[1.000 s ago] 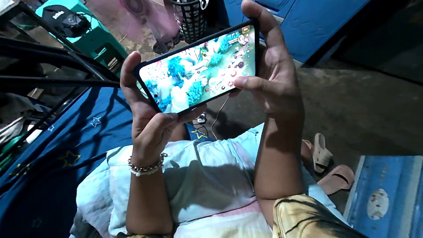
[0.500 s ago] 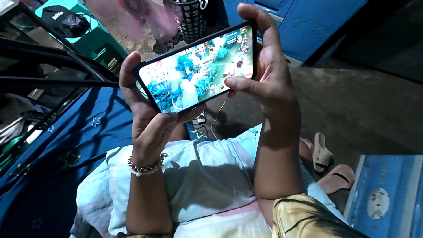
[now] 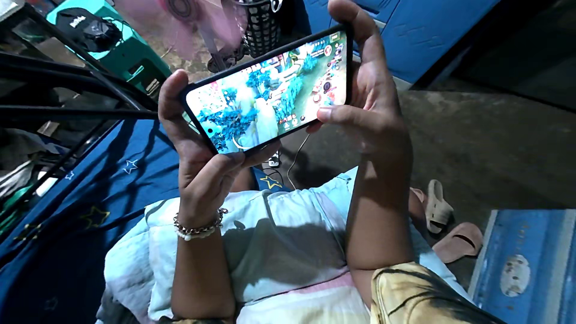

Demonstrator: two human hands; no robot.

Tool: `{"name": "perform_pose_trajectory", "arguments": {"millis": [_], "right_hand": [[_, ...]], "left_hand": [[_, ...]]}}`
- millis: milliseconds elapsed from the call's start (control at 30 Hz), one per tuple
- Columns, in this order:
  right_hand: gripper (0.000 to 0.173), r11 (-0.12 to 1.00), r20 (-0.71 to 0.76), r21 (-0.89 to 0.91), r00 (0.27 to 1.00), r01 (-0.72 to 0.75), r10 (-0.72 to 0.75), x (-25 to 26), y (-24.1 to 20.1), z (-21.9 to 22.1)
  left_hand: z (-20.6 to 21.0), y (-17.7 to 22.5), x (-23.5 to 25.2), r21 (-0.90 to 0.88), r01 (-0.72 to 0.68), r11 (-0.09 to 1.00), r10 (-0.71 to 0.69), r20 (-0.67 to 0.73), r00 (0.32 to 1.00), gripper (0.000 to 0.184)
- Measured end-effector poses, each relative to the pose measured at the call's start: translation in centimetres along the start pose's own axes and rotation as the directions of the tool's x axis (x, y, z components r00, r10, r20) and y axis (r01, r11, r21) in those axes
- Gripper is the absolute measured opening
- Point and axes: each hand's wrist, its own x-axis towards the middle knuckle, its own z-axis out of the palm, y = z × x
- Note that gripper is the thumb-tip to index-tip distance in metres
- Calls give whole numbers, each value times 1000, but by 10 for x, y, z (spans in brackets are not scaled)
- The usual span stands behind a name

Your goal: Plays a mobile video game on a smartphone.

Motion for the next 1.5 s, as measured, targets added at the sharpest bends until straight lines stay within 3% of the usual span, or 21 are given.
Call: {"name": "perform_pose_trajectory", "arguments": {"millis": [367, 833, 1133, 1500], "right_hand": [[89, 992, 7, 117, 999, -39, 39, -2, 0, -2], [96, 998, 18, 65, 1000, 17, -19, -1, 3, -2], [79, 997, -33, 74, 999, -13, 15, -1, 2, 1], [84, 992, -10, 120, 999, -35, 36, -2, 0, 0]], "left_hand": [[1, -1, -1, -8, 5, 1000, -5, 0, 1000, 90], [4, -1, 0, -40, -3, 999, 3, -7, 1000, 90], [3, -1, 0, -22, -5, 1000, 5, -1, 1000, 91], [4, 0, 0, -27, -6, 1000, 6, -11, 1000, 92]]}}
